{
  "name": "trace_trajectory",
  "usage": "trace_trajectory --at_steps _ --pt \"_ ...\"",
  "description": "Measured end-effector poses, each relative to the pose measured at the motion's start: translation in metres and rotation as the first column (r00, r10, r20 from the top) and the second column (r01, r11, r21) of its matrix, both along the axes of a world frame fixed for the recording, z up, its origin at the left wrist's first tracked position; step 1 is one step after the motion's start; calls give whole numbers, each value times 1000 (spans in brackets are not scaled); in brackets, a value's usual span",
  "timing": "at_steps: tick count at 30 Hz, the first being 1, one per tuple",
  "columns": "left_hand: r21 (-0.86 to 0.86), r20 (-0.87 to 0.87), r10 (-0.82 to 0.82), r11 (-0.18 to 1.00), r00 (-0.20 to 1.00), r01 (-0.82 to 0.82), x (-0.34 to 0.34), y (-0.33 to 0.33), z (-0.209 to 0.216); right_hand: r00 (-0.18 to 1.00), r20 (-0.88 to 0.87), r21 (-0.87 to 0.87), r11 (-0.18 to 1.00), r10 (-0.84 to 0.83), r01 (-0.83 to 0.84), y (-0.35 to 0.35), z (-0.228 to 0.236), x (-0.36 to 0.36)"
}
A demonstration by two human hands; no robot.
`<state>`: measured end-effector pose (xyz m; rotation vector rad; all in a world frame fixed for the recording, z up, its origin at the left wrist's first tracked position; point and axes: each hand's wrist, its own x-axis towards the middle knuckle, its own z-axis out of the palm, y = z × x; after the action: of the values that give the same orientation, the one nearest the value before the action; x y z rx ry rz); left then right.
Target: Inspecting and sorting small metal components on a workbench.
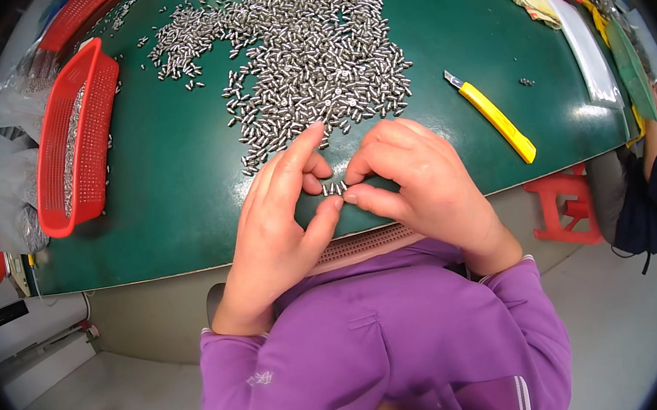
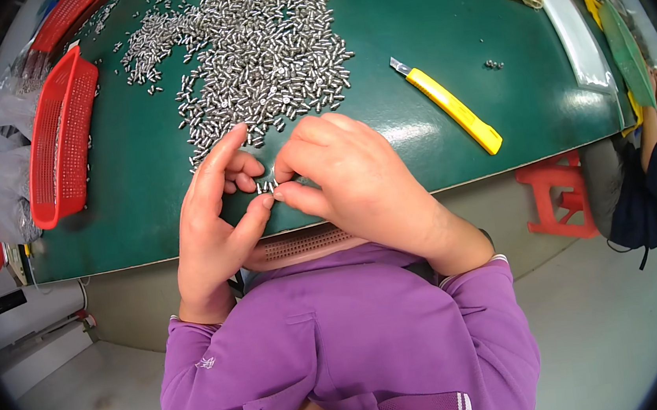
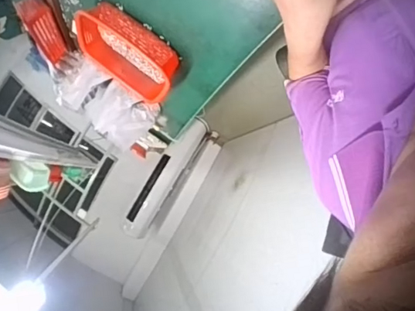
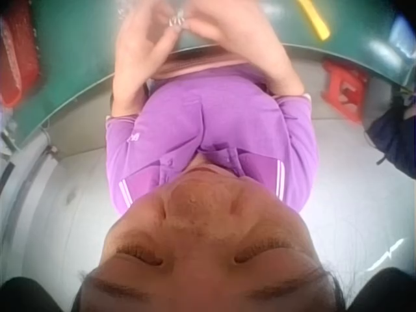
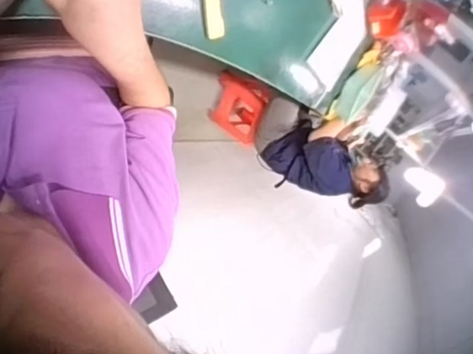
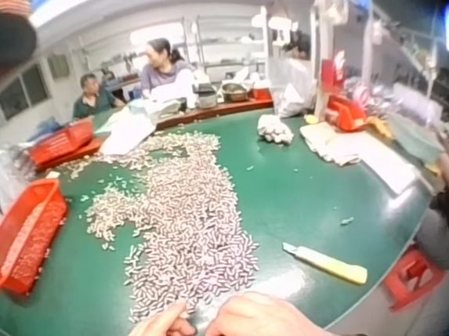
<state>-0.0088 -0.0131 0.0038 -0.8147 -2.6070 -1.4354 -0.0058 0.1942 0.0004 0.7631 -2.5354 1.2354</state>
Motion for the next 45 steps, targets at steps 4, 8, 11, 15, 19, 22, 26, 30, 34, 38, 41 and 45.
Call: trace_trajectory --at_steps 4,8,11,15,19,22,26,30,34,38,41,45 --pt "38 29 -5 999 1000 4 -1 -3 -3 1000 8 -7 1000 -2 2 0 -1 0" --pt "19 10 -15 1000 1000 15 -1 -3 -5 999 -12 -12 999 -46 46 -4 -1 2" --pt "43 25 18 999 1000 -19 0 -1 -5 997 -2 8 997 -74 74 -6 0 4" --pt "49 7 21 999 1000 -21 -1 -1 -6 997 9 5 997 -82 82 -7 2 5" --pt "35 2 -26 999 1000 26 -2 -3 -5 996 23 -1 997 -83 83 -8 4 6" --pt "21 -7 -34 999 999 34 -2 -3 -4 996 17 -4 996 -87 87 -7 4 6" --pt "9 -2 -39 999 999 39 -3 -3 -4 997 17 5 998 -69 69 -7 4 5" --pt "29 4 -42 999 999 42 -2 -4 -6 995 9 -29 995 -100 100 -10 5 6" --pt "44 4 -32 999 999 32 -1 -3 -6 997 -1 4 997 -74 74 -7 3 6" --pt "23 2 -28 999 1000 28 -1 -3 -6 997 -18 4 997 -73 73 -7 2 7" --pt "11 -14 -20 1000 1000 20 2 -2 -2 997 -27 -1 997 -75 75 -7 0 7" --pt "-16 28 -63 998 998 63 9 -6 1 1000 1 52 999 -13 13 -3 4 12"
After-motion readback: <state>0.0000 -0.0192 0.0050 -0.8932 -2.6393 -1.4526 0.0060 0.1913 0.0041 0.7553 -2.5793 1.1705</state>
